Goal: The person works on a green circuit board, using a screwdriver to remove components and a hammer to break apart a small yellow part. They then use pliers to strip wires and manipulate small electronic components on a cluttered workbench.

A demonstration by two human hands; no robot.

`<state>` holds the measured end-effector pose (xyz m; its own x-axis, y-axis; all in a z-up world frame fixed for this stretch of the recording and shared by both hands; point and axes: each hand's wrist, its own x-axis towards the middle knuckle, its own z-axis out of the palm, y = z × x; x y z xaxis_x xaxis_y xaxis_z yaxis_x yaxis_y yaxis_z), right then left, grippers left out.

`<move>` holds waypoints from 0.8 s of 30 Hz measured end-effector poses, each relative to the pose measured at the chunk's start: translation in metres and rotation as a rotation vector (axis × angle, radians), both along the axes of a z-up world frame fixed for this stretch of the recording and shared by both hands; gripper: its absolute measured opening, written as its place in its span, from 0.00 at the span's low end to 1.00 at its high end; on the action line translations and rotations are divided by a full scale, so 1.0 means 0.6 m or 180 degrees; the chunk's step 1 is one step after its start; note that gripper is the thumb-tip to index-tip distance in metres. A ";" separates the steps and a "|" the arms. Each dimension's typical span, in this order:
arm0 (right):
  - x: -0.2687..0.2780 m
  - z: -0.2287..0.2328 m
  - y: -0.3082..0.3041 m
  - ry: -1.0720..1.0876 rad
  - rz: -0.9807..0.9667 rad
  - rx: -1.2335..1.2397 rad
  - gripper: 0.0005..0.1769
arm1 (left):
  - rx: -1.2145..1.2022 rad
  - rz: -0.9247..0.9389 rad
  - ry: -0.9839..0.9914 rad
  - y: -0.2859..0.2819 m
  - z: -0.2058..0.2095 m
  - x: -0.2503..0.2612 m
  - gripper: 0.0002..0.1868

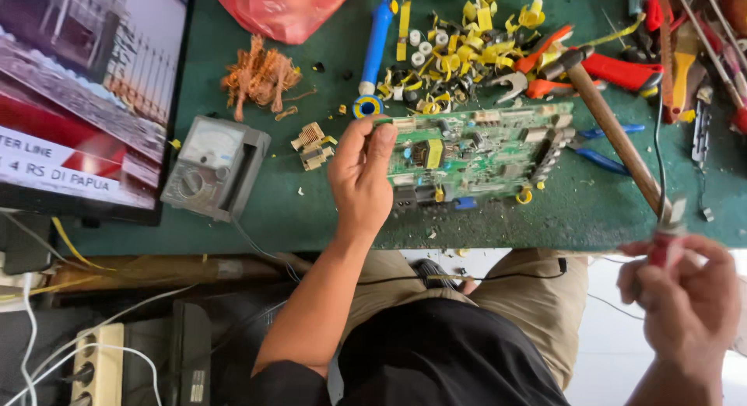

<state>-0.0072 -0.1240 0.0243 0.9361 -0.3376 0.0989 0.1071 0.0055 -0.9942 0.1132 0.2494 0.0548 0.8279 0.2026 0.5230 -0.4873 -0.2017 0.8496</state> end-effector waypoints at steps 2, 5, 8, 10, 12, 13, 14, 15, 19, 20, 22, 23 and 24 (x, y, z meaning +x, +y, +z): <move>-0.020 0.032 0.042 0.0522 0.0418 -0.1165 0.26 | -0.1625 -0.0043 0.0618 -0.001 -0.023 0.002 0.13; -0.017 0.002 0.024 0.0734 0.0651 -0.2490 0.26 | -0.2244 0.0234 0.0873 0.007 -0.050 -0.004 0.10; -0.006 -0.003 0.037 0.0757 0.0898 -0.2737 0.26 | -0.2747 0.0292 0.0985 0.003 -0.041 -0.039 0.12; 0.024 0.006 0.050 0.0397 0.1212 -0.3112 0.25 | -0.2796 0.0410 0.1103 0.005 -0.044 -0.061 0.12; 0.051 0.015 0.062 0.0020 0.1498 -0.3455 0.25 | -0.2828 0.0501 0.1222 0.007 -0.043 -0.080 0.12; 0.064 0.019 0.067 -0.0300 0.1268 -0.3673 0.21 | -0.2972 0.0603 0.1288 0.009 -0.041 -0.089 0.11; 0.078 0.024 0.072 -0.0629 0.1032 -0.3875 0.17 | -0.3113 0.0706 0.1349 0.011 -0.038 -0.096 0.11; 0.077 0.033 0.068 -0.0623 0.1047 -0.3860 0.17 | -0.3102 0.0723 0.1356 0.010 -0.040 -0.105 0.11; 0.076 0.082 0.119 -0.0278 0.1757 -0.3471 0.23 | -0.3208 0.1086 0.0849 0.020 -0.030 -0.132 0.10; 0.068 0.099 0.141 -0.0439 0.2427 -0.2956 0.22 | -0.3231 0.1044 0.0606 0.018 -0.025 -0.133 0.11; 0.057 0.066 0.176 -0.0470 0.2547 -0.3071 0.22 | -0.3219 0.1056 0.0551 0.024 -0.025 -0.143 0.11; 0.055 0.051 0.192 -0.0562 0.2702 -0.3189 0.22 | -0.3210 0.1102 0.0432 0.028 -0.024 -0.144 0.11; 0.067 0.052 0.193 -0.0518 0.2665 -0.3199 0.22 | -0.3218 0.1062 0.0472 0.027 -0.023 -0.148 0.11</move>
